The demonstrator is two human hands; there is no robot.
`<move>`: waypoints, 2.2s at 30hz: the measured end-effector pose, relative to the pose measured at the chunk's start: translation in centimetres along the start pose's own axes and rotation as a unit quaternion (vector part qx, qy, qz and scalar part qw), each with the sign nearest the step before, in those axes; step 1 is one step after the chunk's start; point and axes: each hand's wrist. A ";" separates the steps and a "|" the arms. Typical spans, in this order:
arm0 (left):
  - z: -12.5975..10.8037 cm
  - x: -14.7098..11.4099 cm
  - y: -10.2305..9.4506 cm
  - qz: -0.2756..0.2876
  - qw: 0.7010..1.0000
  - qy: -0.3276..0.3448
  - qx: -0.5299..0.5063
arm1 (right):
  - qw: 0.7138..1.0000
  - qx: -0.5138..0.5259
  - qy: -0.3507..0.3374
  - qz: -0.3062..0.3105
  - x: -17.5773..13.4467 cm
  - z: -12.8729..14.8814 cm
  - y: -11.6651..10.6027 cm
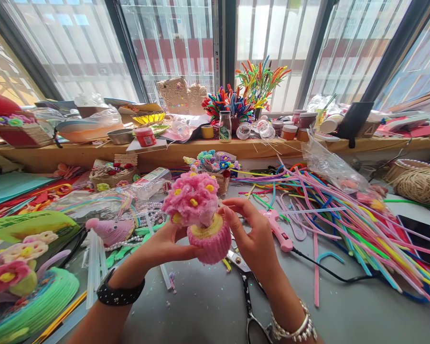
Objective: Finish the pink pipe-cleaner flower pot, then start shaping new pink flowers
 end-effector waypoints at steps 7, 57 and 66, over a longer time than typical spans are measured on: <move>-0.2 -0.1 0.1 0.003 1.000 0.000 0.010 | 0.998 -0.042 -0.052 -0.013 0.2 -0.3 0.0; -0.3 -0.3 0.1 -0.008 1.000 0.000 -0.017 | 0.994 -0.062 -0.082 -0.041 -0.1 0.3 -0.3; -0.7 -0.8 -0.4 -0.028 0.997 0.007 -0.067 | 0.983 0.026 -0.092 0.159 0.1 -0.7 -0.2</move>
Point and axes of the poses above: each hand's wrist, its own x-axis towards the middle knuckle, its own y-axis out of the palm, z = x × y, and after that the axes turned 14 degrees about -x, right-handed
